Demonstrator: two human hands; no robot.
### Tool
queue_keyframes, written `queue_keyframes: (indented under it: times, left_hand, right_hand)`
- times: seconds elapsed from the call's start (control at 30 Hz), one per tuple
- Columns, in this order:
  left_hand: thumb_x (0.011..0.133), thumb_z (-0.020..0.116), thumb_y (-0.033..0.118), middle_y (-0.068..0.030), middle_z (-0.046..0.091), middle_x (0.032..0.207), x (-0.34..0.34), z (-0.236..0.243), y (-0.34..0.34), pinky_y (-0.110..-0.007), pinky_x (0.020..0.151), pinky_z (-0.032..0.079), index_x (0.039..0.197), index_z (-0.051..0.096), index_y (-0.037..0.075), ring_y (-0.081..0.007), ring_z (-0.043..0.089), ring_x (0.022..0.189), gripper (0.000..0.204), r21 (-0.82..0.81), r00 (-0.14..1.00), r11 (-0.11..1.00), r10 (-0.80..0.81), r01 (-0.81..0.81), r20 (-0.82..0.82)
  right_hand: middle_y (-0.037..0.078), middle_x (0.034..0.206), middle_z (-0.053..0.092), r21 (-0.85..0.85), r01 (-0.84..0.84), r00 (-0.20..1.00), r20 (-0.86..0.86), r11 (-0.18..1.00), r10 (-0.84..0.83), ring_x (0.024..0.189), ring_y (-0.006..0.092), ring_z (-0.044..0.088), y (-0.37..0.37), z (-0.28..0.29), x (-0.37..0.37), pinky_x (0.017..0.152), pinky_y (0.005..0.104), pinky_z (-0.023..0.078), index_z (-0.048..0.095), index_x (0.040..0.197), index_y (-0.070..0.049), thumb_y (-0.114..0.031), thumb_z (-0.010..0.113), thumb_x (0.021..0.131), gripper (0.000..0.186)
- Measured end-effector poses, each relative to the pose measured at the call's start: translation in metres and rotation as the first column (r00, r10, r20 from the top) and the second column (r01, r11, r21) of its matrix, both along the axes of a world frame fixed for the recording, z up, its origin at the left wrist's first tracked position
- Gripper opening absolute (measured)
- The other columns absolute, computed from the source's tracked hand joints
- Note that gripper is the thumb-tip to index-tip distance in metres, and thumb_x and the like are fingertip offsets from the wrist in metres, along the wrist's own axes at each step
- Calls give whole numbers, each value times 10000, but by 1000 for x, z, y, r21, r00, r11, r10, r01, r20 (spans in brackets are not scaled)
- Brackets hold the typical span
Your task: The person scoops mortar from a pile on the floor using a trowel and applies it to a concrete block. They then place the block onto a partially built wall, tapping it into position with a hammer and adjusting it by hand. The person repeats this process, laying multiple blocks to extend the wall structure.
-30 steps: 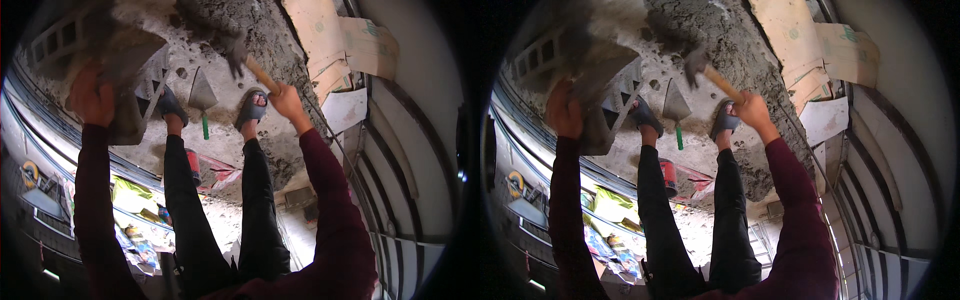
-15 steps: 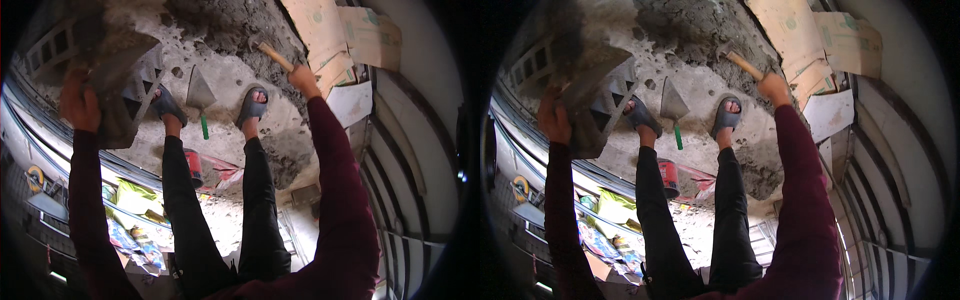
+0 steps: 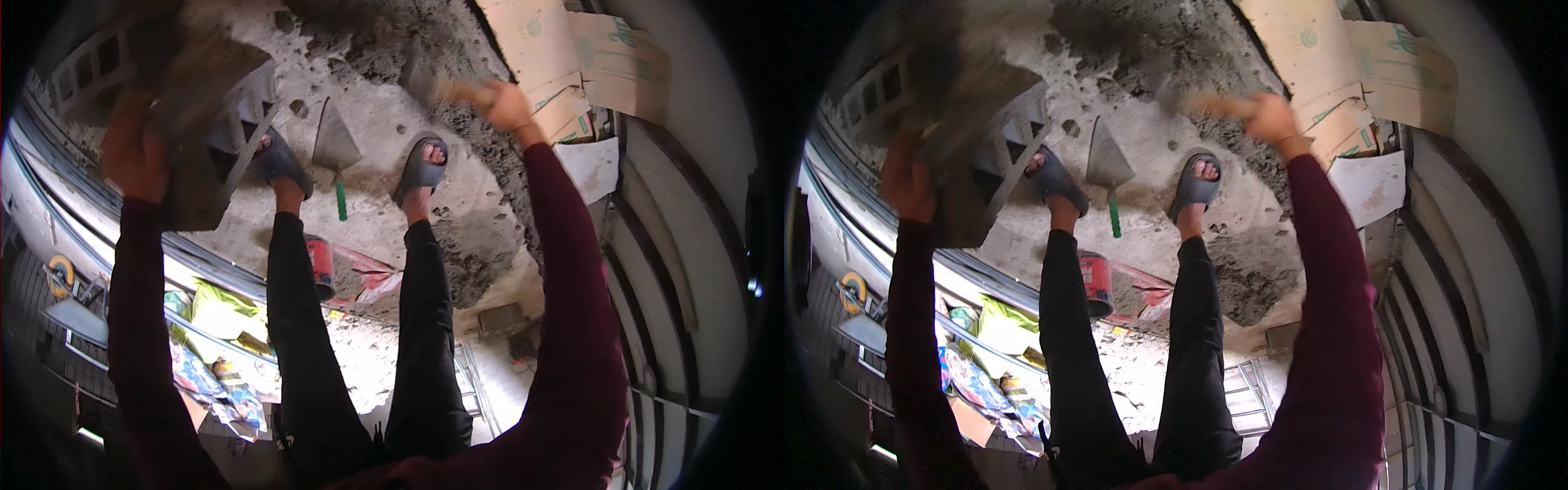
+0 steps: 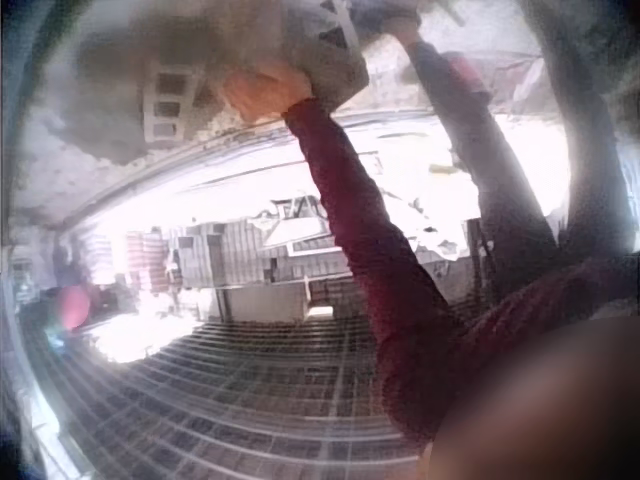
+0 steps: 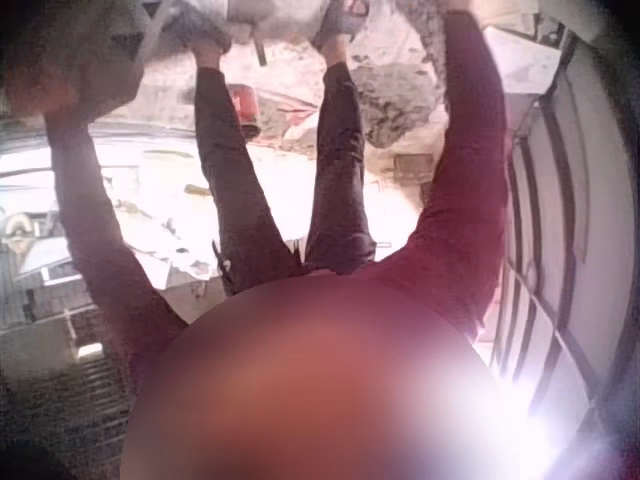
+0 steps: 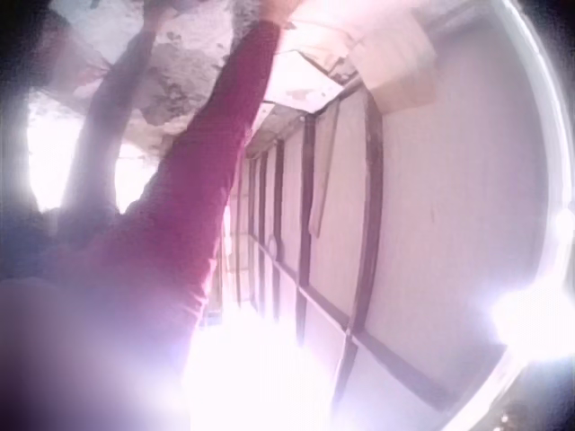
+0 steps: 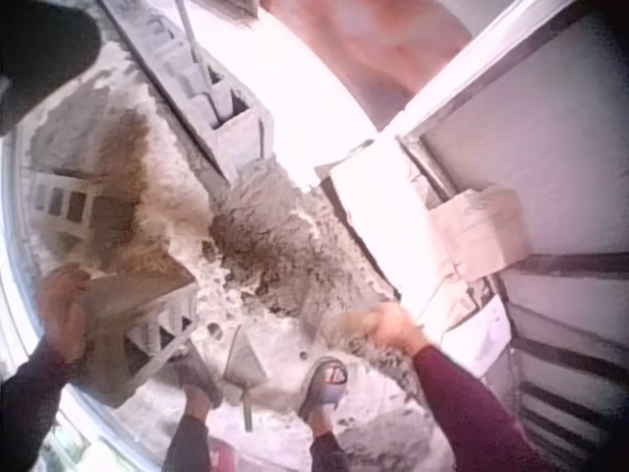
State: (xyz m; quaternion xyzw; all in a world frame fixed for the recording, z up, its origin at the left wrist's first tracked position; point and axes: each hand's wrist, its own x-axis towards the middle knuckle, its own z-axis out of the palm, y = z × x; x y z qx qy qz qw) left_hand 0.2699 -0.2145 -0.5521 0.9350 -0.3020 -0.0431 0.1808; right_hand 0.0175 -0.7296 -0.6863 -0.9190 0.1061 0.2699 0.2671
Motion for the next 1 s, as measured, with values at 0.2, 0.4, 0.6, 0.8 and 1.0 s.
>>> queue_keyframes:
  times: [0.2,0.4,0.6,0.8,1.0]
  left_hand:
    - [796,542,171,-133,649,1084,-6,-6,-3,-409,908,445,1077,646,66,-329,603,1021,317,110,999,994,9,-14,44]
    - [798,551,181,-136,647,1084,-6,-4,4,-418,936,427,1071,640,57,-337,592,1031,313,122,997,992,18,-26,68]
    - [777,548,174,-144,644,1098,-1,6,10,-428,948,419,1077,639,50,-339,582,1054,337,92,998,996,-9,4,55]
    - [767,562,195,-152,636,1136,-3,-4,3,-433,930,438,1029,655,53,-342,582,1065,312,142,997,988,47,-55,59]
    - [772,555,203,-141,638,1140,-7,0,-6,-425,926,441,1001,663,72,-337,587,1061,285,98,998,993,61,-63,26]
  right_hand:
    - [260,882,657,-356,153,902,-330,922,-278,871,414,641,-17,-32,-83,766,489,504,672,960,-47,-266,581,793,290]
    - [188,817,651,101,89,975,-213,991,-66,829,377,638,103,98,10,722,448,510,629,925,-62,-178,665,679,275]
    - [180,812,654,268,-143,985,134,953,110,806,356,648,70,48,31,698,446,517,637,876,-33,-158,694,628,283]
    - [249,926,665,-341,116,908,-345,933,-239,913,414,637,12,-29,-71,801,471,510,660,975,-20,-311,567,798,353]
    - [215,853,653,32,193,931,-321,981,-172,848,399,630,103,66,-17,728,465,503,629,925,-52,-201,660,745,236]
